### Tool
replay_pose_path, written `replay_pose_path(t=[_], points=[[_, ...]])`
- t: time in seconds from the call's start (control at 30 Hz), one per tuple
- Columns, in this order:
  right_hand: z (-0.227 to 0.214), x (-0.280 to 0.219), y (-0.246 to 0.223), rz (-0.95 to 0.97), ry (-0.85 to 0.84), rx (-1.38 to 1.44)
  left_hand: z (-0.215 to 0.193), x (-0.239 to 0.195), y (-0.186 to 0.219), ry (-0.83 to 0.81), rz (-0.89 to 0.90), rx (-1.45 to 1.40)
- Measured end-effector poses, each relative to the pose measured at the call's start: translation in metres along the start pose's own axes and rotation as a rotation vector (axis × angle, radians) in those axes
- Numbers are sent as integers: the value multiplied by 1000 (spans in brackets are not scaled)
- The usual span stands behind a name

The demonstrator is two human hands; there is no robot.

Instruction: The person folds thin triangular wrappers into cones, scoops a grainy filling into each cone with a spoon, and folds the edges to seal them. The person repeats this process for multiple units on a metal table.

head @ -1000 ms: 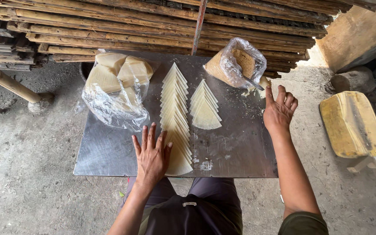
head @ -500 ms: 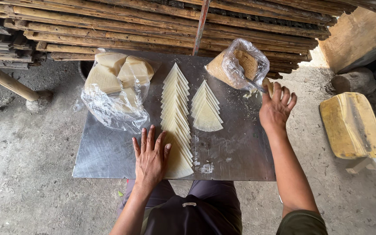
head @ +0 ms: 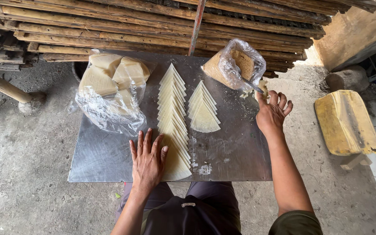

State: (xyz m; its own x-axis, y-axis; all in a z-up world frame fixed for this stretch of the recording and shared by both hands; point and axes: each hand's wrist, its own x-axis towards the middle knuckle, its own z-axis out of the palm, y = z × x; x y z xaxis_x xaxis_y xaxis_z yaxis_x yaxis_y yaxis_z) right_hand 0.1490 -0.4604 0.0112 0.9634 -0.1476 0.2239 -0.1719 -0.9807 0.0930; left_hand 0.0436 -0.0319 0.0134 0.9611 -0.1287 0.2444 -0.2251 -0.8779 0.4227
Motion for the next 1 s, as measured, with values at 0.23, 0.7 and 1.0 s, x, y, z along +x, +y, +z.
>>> replay_pose_path(t=[0.23, 0.7, 1.0], points=[[-8, 13, 7, 275, -57, 457, -1, -1, 0, 20, 15, 5], [26, 98, 51, 216, -269, 606, -1, -2, 1, 47, 11, -4], [13, -23, 12, -128, 152, 17, 3, -2, -1, 16, 10, 25]])
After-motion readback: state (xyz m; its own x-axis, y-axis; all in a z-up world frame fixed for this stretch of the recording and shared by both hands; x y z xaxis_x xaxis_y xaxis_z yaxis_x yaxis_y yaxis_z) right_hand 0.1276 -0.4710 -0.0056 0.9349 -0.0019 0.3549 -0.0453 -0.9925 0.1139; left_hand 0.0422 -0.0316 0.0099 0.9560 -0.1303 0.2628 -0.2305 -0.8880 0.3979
